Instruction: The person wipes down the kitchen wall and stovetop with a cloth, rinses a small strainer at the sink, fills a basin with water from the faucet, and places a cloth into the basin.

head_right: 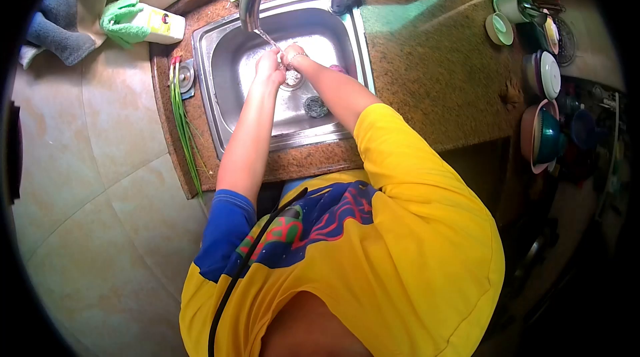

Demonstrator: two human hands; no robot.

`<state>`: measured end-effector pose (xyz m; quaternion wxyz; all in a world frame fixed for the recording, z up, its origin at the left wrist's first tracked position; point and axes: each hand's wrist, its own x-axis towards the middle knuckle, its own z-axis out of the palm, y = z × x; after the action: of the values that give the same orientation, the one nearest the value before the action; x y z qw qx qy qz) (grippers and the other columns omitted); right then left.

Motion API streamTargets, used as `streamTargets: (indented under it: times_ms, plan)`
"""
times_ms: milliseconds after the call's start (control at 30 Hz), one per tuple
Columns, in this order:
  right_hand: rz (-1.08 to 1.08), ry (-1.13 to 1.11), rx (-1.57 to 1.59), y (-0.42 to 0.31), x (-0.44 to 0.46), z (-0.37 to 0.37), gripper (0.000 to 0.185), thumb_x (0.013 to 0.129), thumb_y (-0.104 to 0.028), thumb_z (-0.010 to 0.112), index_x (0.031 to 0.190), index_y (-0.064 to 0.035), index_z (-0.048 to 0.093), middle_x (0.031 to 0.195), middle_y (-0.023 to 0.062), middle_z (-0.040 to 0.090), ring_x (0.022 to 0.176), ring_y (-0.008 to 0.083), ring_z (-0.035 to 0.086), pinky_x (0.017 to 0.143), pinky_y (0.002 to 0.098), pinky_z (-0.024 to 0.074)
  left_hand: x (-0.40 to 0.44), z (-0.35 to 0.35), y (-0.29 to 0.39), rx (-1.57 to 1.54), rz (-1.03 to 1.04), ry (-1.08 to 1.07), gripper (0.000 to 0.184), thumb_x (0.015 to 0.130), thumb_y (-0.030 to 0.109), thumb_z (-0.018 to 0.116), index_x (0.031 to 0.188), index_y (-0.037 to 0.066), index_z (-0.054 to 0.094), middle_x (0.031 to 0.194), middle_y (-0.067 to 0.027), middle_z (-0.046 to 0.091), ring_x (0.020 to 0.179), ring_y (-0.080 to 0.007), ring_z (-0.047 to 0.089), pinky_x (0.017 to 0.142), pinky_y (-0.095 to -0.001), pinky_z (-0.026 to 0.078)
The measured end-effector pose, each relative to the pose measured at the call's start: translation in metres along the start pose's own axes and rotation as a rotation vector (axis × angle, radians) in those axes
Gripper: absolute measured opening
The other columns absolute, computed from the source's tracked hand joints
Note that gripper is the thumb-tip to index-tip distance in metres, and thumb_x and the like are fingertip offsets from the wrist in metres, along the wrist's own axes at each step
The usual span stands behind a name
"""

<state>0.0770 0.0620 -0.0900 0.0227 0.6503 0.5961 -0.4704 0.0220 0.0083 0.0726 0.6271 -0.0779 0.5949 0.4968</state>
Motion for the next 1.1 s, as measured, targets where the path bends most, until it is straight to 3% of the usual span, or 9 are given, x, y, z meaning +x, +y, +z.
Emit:
streamTargets:
  times_ms: [100,167,200,367,433,633,867,1000,1100]
  plan:
    - [-0.147,-0.026,0.155,-0.002,-0.008,-0.017,0.035,0.071,-0.030,0.065,0.089,0.0005,0.067,0.096,0.0209,0.064,0.093,0.0289,0.063,0.080,0.0349,0.0486,0.022,0.012,-0.012,0.216,0.289,-0.163,0.020,0.089,0.008,0.047,0.104,-0.003,0.053,0.095,-0.0105,0.054,0.086,-0.0206,0.052,0.073,-0.0385,0.046]
    - [-0.090,0.029,0.208,0.007,-0.016,-0.027,0.040,0.071,-0.033,0.066,0.093,-0.0003,0.067,0.100,0.0199,0.064,0.094,0.0280,0.063,0.081,0.0340,0.0483,0.014,0.023,-0.007,0.227,0.246,-0.132,0.021,0.087,0.008,0.048,0.103,-0.002,0.056,0.093,-0.0082,0.056,0.087,-0.0189,0.052,0.076,-0.0407,0.045]
    - [-0.175,-0.009,-0.152,0.011,-0.019,-0.034,0.042,0.073,-0.033,0.065,0.100,-0.0015,0.066,0.105,0.0190,0.063,0.098,0.0276,0.062,0.083,0.0345,0.0482,0.006,0.028,-0.004,0.285,0.228,-0.119,0.022,0.086,0.009,0.047,0.103,-0.001,0.057,0.095,-0.0082,0.057,0.089,-0.0188,0.052,0.078,-0.0417,0.044]
    - [0.153,-0.070,-0.396,0.071,-0.054,-0.041,0.048,0.067,-0.030,0.071,0.108,-0.0056,0.063,0.112,0.0164,0.061,0.107,0.0298,0.057,0.089,0.0359,0.0464,0.002,0.030,0.006,0.419,0.132,-0.146,0.032,0.086,0.014,0.041,0.111,0.005,0.058,0.117,-0.0118,0.053,0.109,-0.0253,0.047,0.101,-0.0462,0.030]
    - [0.079,0.074,-0.474,0.082,-0.079,-0.034,0.048,0.068,-0.030,0.072,0.109,-0.0073,0.063,0.114,0.0120,0.059,0.112,0.0295,0.052,0.092,0.0382,0.0445,0.004,0.024,0.007,0.384,0.144,-0.183,0.032,0.089,0.018,0.041,0.114,0.006,0.057,0.121,-0.0122,0.051,0.115,-0.0274,0.043,0.106,-0.0456,0.022]
    - [-0.078,0.036,-0.625,0.053,-0.100,-0.022,0.042,0.076,-0.036,0.063,0.109,-0.0099,0.063,0.121,0.0102,0.056,0.115,0.0262,0.049,0.098,0.0413,0.0370,-0.006,0.007,0.026,0.405,0.100,-0.139,0.022,0.089,0.017,0.047,0.104,0.006,0.060,0.108,-0.0082,0.058,0.107,-0.0208,0.048,0.098,-0.0419,0.032]
    - [-0.367,-0.023,-0.216,-0.045,-0.088,-0.079,0.032,0.063,-0.028,0.074,0.081,-0.0039,0.065,0.084,0.0170,0.065,0.080,0.0291,0.063,0.075,0.0362,0.0499,0.027,-0.053,0.017,0.311,-0.018,-0.133,0.015,0.089,0.017,0.047,0.094,0.009,0.059,0.084,0.0008,0.060,0.085,-0.0140,0.053,0.076,-0.0300,0.039]
    - [-0.488,-0.040,-0.065,-0.091,-0.106,-0.105,0.025,0.069,-0.028,0.071,0.073,-0.0065,0.061,0.073,0.0110,0.065,0.068,0.0226,0.062,0.064,0.0329,0.0495,-0.002,-0.054,0.013,0.291,0.037,0.018,0.025,0.089,0.019,0.050,0.111,0.011,0.056,0.110,-0.0050,0.057,0.102,-0.0210,0.049,0.089,-0.0408,0.036]
    - [-0.528,-0.093,0.037,-0.110,-0.117,-0.120,0.023,0.069,-0.026,0.070,0.069,-0.0060,0.058,0.064,0.0065,0.062,0.059,0.0159,0.059,0.057,0.0297,0.0477,-0.012,-0.051,0.020,0.308,0.226,-0.064,0.028,0.080,0.012,0.055,0.107,0.010,0.059,0.108,-0.0016,0.057,0.101,-0.0184,0.050,0.086,-0.0387,0.036]
